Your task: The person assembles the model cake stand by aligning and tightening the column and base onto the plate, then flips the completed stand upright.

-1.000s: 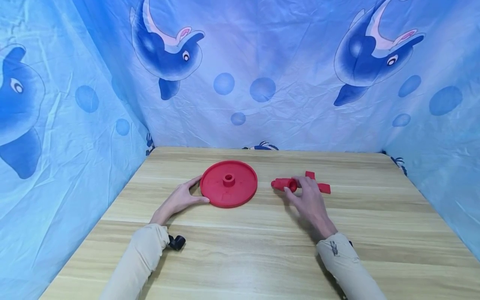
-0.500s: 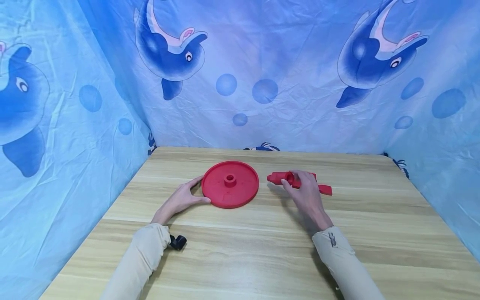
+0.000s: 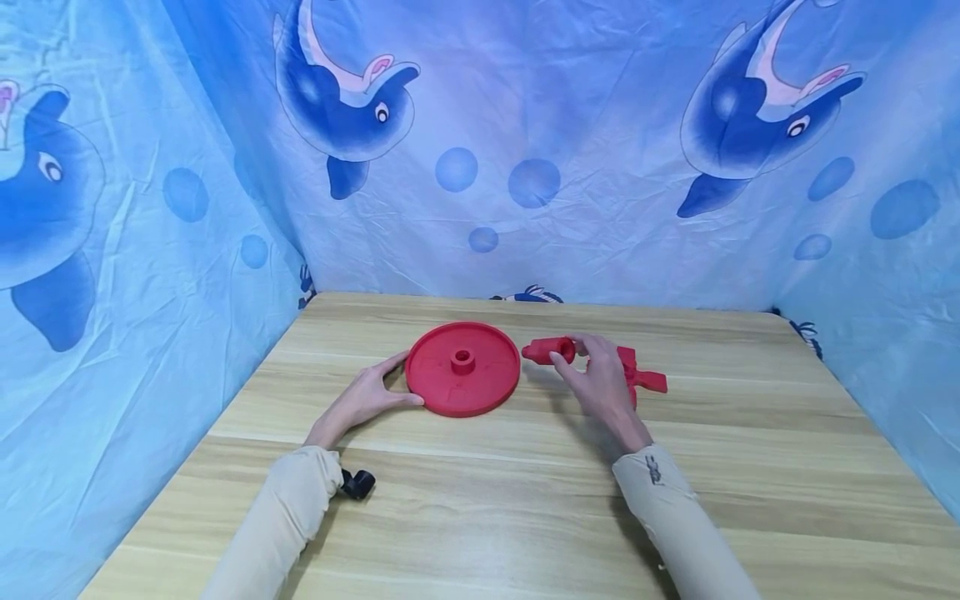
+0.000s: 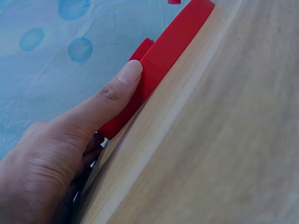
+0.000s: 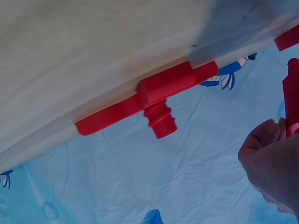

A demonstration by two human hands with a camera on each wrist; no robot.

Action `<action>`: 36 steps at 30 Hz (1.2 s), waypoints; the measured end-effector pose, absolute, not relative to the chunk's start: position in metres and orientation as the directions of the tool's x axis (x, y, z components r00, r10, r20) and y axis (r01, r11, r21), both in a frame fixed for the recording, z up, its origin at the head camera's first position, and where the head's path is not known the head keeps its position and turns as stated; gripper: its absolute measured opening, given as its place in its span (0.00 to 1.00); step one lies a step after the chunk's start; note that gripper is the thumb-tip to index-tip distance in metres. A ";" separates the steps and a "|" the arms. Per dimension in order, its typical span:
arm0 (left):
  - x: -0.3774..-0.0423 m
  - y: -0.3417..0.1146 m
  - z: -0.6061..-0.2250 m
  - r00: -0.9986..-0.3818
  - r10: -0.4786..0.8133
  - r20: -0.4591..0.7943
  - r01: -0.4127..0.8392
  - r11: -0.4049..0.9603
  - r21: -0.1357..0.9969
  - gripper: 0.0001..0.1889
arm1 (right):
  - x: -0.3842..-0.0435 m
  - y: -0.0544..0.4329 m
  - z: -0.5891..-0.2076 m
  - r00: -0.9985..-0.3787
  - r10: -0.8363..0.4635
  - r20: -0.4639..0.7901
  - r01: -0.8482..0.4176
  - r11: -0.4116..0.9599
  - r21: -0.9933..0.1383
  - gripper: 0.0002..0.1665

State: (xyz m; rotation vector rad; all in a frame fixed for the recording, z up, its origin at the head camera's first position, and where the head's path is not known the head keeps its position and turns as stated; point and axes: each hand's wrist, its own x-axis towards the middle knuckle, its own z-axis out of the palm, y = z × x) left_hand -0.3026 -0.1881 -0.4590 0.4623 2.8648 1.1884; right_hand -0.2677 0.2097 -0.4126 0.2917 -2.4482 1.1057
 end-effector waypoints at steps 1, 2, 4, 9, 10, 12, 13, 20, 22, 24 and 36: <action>-0.303 -0.188 -0.459 -0.957 0.271 0.106 0.266 0.670 0.693 0.58 | -0.268 0.208 -0.412 -0.882 -0.015 0.470 -0.363 0.658 -0.659 0.33; -0.302 -0.188 -0.459 -0.957 0.270 0.105 0.265 0.671 0.692 0.58 | -0.268 0.207 -0.412 -0.882 -0.017 0.470 -0.365 0.657 -0.660 0.33; -0.302 -0.188 -0.459 -0.958 0.269 0.103 0.263 0.673 0.692 0.58 | -0.269 0.205 -0.411 -0.884 -0.022 0.467 -0.369 0.646 -0.668 0.33; -0.302 -0.188 -0.458 -0.957 0.270 0.102 0.264 0.675 0.689 0.57 | -0.272 0.197 -0.410 -0.874 -0.041 0.484 -0.402 0.621 -0.673 0.32; -0.302 -0.188 -0.458 -0.957 0.273 0.102 0.266 0.673 0.690 0.57 | -0.272 0.196 -0.410 -0.870 -0.045 0.491 -0.411 0.618 -0.670 0.31; -0.301 -0.188 -0.458 -0.956 0.275 0.103 0.267 0.669 0.694 0.57 | -0.274 0.192 -0.409 -0.862 -0.053 0.504 -0.427 0.610 -0.667 0.30; -0.301 -0.188 -0.458 -0.956 0.273 0.102 0.265 0.668 0.695 0.57 | -0.274 0.190 -0.409 -0.860 -0.055 0.507 -0.432 0.607 -0.667 0.30; -0.300 -0.187 -0.457 -0.957 0.271 0.102 0.263 0.664 0.700 0.56 | -0.277 0.176 -0.407 -0.868 -0.068 0.492 -0.430 0.601 -0.674 0.32; -0.301 -0.187 -0.458 -0.957 0.271 0.099 0.261 0.665 0.700 0.56 | -0.277 0.174 -0.407 -0.872 -0.074 0.483 -0.427 0.594 -0.682 0.32; -0.301 -0.187 -0.458 -0.958 0.272 0.095 0.259 0.665 0.701 0.57 | -0.278 0.171 -0.407 -0.874 -0.083 0.478 -0.431 0.586 -0.686 0.31; -0.303 -0.189 -0.459 -0.957 0.271 0.105 0.267 0.675 0.688 0.58 | -0.282 0.149 -0.406 -0.872 -0.118 0.476 -0.458 0.542 -0.705 0.28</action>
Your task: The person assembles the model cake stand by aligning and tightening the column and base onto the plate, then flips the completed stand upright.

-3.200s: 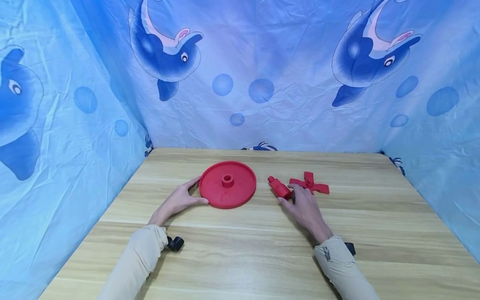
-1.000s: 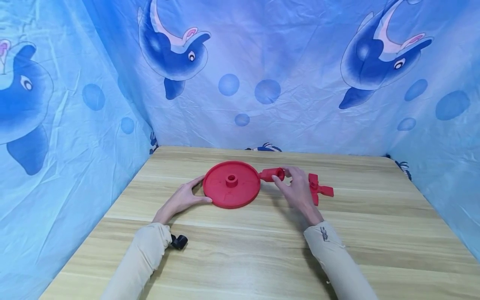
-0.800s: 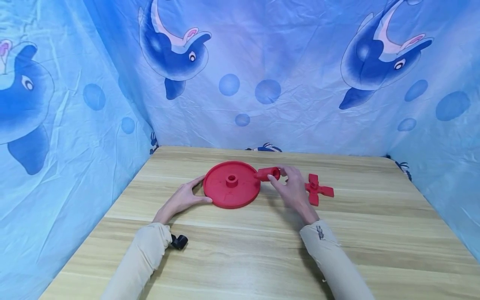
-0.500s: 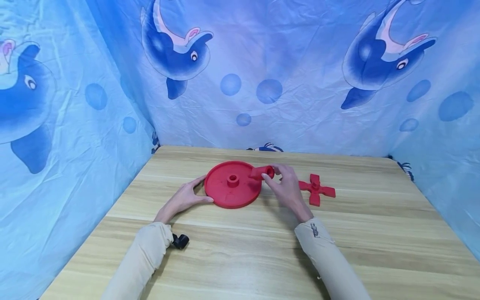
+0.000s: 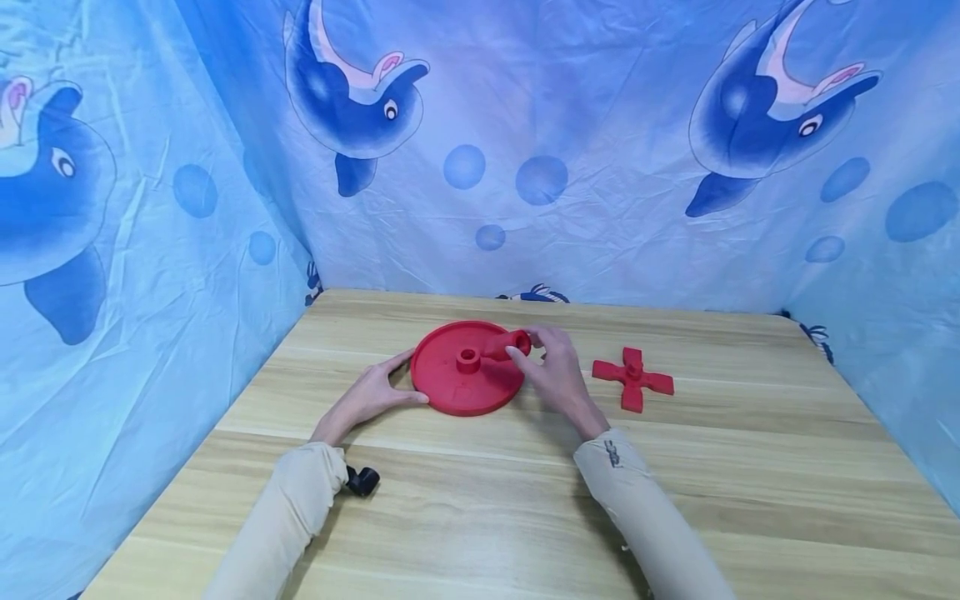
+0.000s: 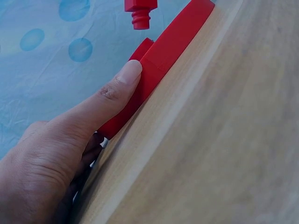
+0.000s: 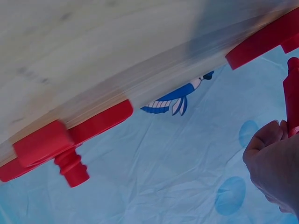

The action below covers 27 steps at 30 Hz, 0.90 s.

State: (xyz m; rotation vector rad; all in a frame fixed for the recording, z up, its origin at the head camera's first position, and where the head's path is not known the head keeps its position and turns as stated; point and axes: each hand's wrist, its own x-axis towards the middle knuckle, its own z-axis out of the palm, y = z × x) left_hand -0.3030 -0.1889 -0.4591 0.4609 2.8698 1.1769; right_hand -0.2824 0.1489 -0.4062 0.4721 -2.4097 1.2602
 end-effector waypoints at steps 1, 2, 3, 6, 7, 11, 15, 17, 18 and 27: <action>-0.303 -0.189 -0.459 -0.956 0.272 0.107 0.269 0.675 0.687 0.58 | -0.283 0.147 -0.406 -0.873 -0.119 0.473 -0.457 0.539 -0.707 0.28; -0.303 -0.189 -0.459 -0.956 0.272 0.107 0.269 0.674 0.688 0.58 | -0.283 0.145 -0.407 -0.872 -0.123 0.474 -0.460 0.537 -0.707 0.28; -0.303 -0.189 -0.459 -0.956 0.273 0.108 0.270 0.673 0.688 0.58 | -0.283 0.144 -0.407 -0.872 -0.125 0.473 -0.461 0.535 -0.707 0.27; -0.302 -0.189 -0.459 -0.956 0.273 0.109 0.271 0.673 0.688 0.58 | -0.284 0.139 -0.408 -0.874 -0.132 0.467 -0.459 0.536 -0.709 0.27; -0.302 -0.189 -0.459 -0.956 0.273 0.109 0.271 0.675 0.687 0.58 | -0.284 0.138 -0.409 -0.874 -0.134 0.466 -0.460 0.535 -0.709 0.28; -0.302 -0.189 -0.459 -0.955 0.275 0.112 0.274 0.673 0.687 0.57 | -0.285 0.134 -0.409 -0.871 -0.135 0.471 -0.465 0.533 -0.707 0.27; -0.302 -0.189 -0.458 -0.954 0.276 0.118 0.279 0.670 0.687 0.57 | -0.288 0.131 -0.410 -0.869 -0.142 0.474 -0.472 0.522 -0.710 0.27; -0.302 -0.190 -0.458 -0.955 0.272 0.116 0.275 0.672 0.687 0.57 | -0.290 0.129 -0.411 -0.872 -0.146 0.467 -0.469 0.519 -0.714 0.28; -0.302 -0.189 -0.457 -0.956 0.271 0.115 0.274 0.674 0.686 0.57 | -0.291 0.128 -0.411 -0.875 -0.148 0.461 -0.465 0.522 -0.715 0.28; -0.301 -0.188 -0.458 -0.960 0.262 0.097 0.254 0.675 0.693 0.57 | -0.296 0.118 -0.410 -0.876 -0.158 0.455 -0.466 0.516 -0.719 0.28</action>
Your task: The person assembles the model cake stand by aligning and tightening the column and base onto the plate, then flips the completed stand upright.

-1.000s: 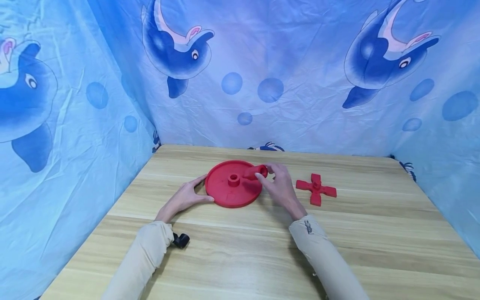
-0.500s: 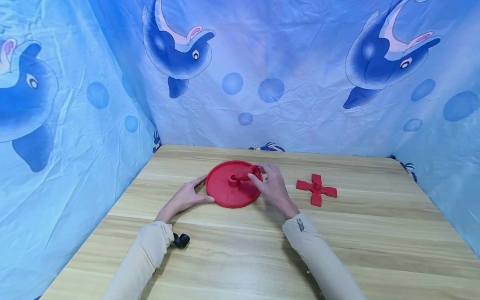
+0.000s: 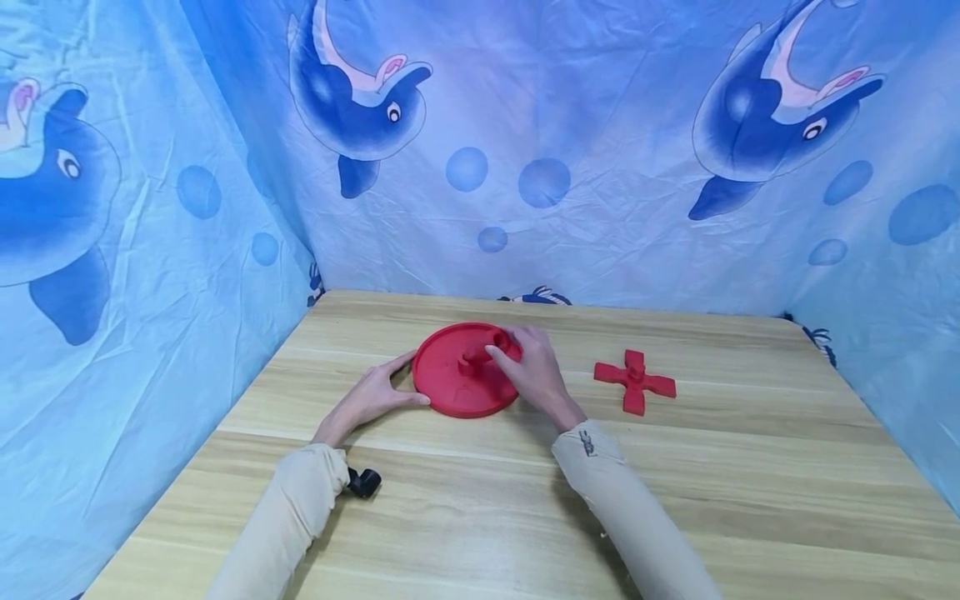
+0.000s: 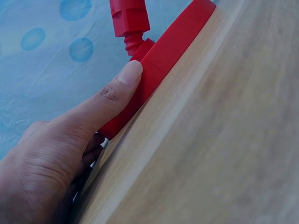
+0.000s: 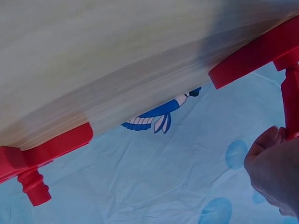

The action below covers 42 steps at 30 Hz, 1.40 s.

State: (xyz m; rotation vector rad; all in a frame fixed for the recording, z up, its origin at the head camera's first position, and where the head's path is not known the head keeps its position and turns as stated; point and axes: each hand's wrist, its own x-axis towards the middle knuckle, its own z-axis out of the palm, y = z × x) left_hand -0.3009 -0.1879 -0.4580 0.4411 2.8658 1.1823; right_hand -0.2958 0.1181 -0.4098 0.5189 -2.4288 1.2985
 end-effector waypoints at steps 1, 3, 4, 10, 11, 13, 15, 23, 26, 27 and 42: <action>-0.301 -0.188 -0.458 -0.961 0.259 0.092 0.249 0.675 0.695 0.57 | -0.296 0.117 -0.410 -0.873 -0.159 0.461 -0.473 0.510 -0.718 0.27; -0.301 -0.187 -0.459 -0.962 0.258 0.085 0.242 0.675 0.697 0.57 | -0.297 0.116 -0.410 -0.867 -0.159 0.472 -0.483 0.506 -0.715 0.28; -0.301 -0.187 -0.460 -0.962 0.259 0.084 0.242 0.675 0.697 0.57 | -0.298 0.115 -0.410 -0.863 -0.161 0.479 -0.490 0.503 -0.712 0.28; -0.302 -0.187 -0.461 -0.964 0.254 0.081 0.236 0.675 0.699 0.58 | -0.300 0.106 -0.405 -0.844 -0.189 0.501 -0.519 0.522 -0.677 0.28; -0.302 -0.187 -0.461 -0.965 0.250 0.079 0.232 0.673 0.702 0.58 | -0.301 0.104 -0.403 -0.843 -0.197 0.501 -0.521 0.532 -0.667 0.28; -0.301 -0.187 -0.460 -0.966 0.247 0.077 0.228 0.670 0.707 0.58 | -0.303 0.100 -0.399 -0.842 -0.209 0.497 -0.520 0.557 -0.648 0.29; -0.301 -0.188 -0.459 -0.966 0.246 0.076 0.226 0.669 0.708 0.58 | -0.304 0.097 -0.396 -0.845 -0.217 0.489 -0.515 0.577 -0.634 0.29; -0.300 -0.188 -0.458 -0.965 0.251 0.076 0.231 0.678 0.698 0.58 | -0.309 0.090 -0.391 -0.867 -0.214 0.450 -0.482 0.589 -0.649 0.29; -0.300 -0.189 -0.458 -0.965 0.251 0.076 0.232 0.680 0.695 0.58 | -0.310 0.088 -0.390 -0.871 -0.217 0.442 -0.477 0.594 -0.648 0.30; -0.300 -0.189 -0.458 -0.965 0.252 0.076 0.232 0.680 0.695 0.58 | -0.311 0.087 -0.390 -0.870 -0.220 0.442 -0.478 0.597 -0.644 0.31; -0.301 -0.188 -0.457 -0.962 0.256 0.090 0.246 0.681 0.690 0.57 | -0.318 0.079 -0.393 -0.850 -0.273 0.452 -0.516 0.611 -0.601 0.27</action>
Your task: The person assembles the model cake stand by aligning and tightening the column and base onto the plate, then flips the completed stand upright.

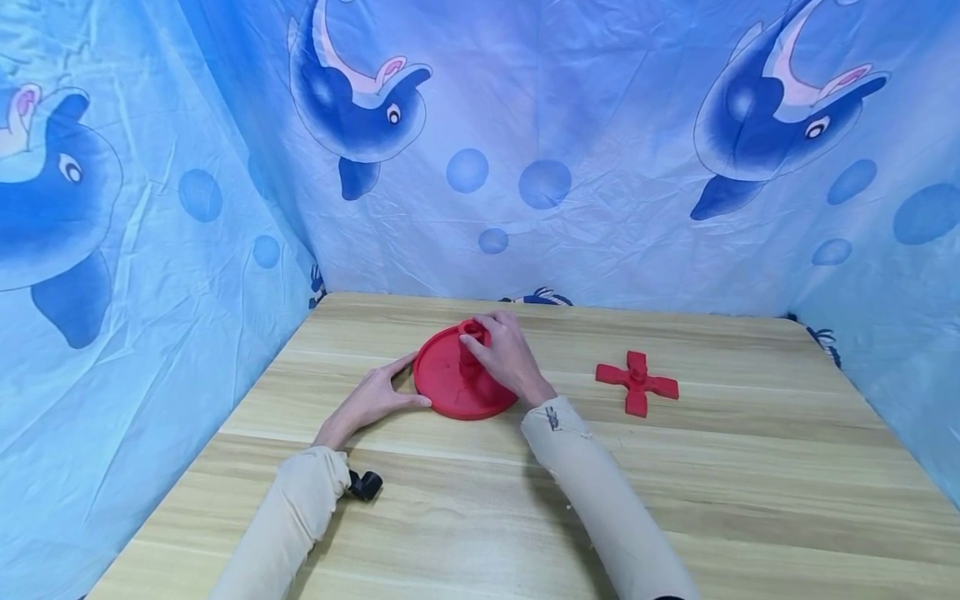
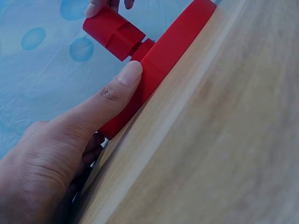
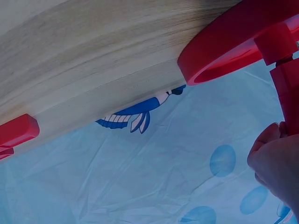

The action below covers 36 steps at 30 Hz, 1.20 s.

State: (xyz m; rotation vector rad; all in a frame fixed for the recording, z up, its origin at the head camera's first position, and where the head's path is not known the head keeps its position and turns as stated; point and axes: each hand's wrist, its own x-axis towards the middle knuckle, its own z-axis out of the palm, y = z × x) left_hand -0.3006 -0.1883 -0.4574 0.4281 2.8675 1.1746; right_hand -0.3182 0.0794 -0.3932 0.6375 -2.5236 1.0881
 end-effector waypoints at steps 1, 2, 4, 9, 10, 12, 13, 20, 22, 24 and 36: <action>-0.301 -0.188 -0.457 -0.962 0.257 0.090 0.246 0.679 0.691 0.57 | -0.318 0.079 -0.393 -0.851 -0.271 0.449 -0.513 0.611 -0.603 0.27; -0.301 -0.188 -0.457 -0.963 0.256 0.089 0.244 0.679 0.693 0.57 | -0.318 0.080 -0.393 -0.852 -0.270 0.448 -0.511 0.613 -0.603 0.27; -0.301 -0.188 -0.457 -0.963 0.256 0.088 0.243 0.678 0.694 0.56 | -0.319 0.080 -0.393 -0.851 -0.272 0.449 -0.514 0.610 -0.604 0.27; -0.301 -0.187 -0.457 -0.962 0.256 0.091 0.246 0.679 0.692 0.56 | -0.320 0.081 -0.393 -0.849 -0.283 0.446 -0.521 0.594 -0.613 0.27; -0.301 -0.187 -0.457 -0.962 0.256 0.092 0.247 0.678 0.693 0.56 | -0.320 0.081 -0.393 -0.851 -0.284 0.442 -0.518 0.594 -0.616 0.27; -0.301 -0.188 -0.457 -0.962 0.256 0.096 0.250 0.678 0.692 0.56 | -0.319 0.081 -0.393 -0.856 -0.280 0.435 -0.510 0.598 -0.619 0.27; -0.301 -0.188 -0.458 -0.962 0.256 0.097 0.251 0.679 0.690 0.56 | -0.319 0.081 -0.393 -0.862 -0.274 0.427 -0.500 0.602 -0.623 0.28; -0.302 -0.187 -0.459 -0.961 0.260 0.095 0.251 0.677 0.692 0.57 | -0.316 0.076 -0.391 -0.901 -0.224 0.371 -0.417 0.683 -0.600 0.36; -0.301 -0.187 -0.459 -0.962 0.255 0.093 0.246 0.676 0.694 0.57 | -0.315 0.074 -0.391 -0.900 -0.229 0.370 -0.416 0.704 -0.576 0.36; -0.301 -0.187 -0.459 -0.963 0.252 0.095 0.245 0.675 0.696 0.57 | -0.315 0.074 -0.391 -0.901 -0.233 0.367 -0.415 0.712 -0.567 0.35; -0.302 -0.188 -0.460 -0.962 0.257 0.091 0.245 0.669 0.702 0.57 | -0.317 0.077 -0.393 -0.887 -0.270 0.376 -0.457 0.633 -0.624 0.32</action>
